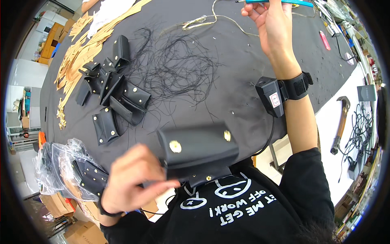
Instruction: Assembling small black leather pouches by inserting components and finishing edges.
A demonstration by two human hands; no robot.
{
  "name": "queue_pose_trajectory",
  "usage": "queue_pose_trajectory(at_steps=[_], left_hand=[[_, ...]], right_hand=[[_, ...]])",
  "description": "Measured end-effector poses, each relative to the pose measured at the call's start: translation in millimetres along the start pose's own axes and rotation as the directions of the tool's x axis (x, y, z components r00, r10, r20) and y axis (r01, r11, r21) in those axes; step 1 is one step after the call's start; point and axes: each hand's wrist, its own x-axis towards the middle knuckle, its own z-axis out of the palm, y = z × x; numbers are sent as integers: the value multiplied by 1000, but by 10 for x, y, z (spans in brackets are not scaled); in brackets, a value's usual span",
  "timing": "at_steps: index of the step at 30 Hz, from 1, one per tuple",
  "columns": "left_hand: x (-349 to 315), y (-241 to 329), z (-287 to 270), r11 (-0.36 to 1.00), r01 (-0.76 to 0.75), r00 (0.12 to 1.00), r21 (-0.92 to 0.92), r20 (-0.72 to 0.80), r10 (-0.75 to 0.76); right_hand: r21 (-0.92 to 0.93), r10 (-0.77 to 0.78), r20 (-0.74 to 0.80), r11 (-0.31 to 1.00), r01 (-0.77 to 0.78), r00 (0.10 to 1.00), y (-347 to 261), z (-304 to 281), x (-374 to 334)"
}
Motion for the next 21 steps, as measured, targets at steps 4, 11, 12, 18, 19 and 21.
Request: queue_pose_trajectory(at_steps=[4,11,12,18,19,21], left_hand=[[-437,-54,321,764,360,894,-535,-37,-447],[-423,-194,490,708,700,712,-94,166,-682],[-376,-196,467,709,699,713,-94,168,-681],[-260,-109,316,919,384,923,-90,10,-385],[-242,-51,204,941,325,943,-96,-44,-331],[-263,56,111,963,218,952,160,-250,-174]], right_hand=[[-1,6,30,1000,-6,1000,37,9,-3],[-74,-60,-4,995,59,998,33,79,-33],[-73,-70,2,995,70,998,31,71,-30],[-65,-45,15,997,46,999,27,35,-24],[-79,-52,4,995,53,999,20,-2,-20],[-75,-33,4,997,33,999,19,-55,-18]])
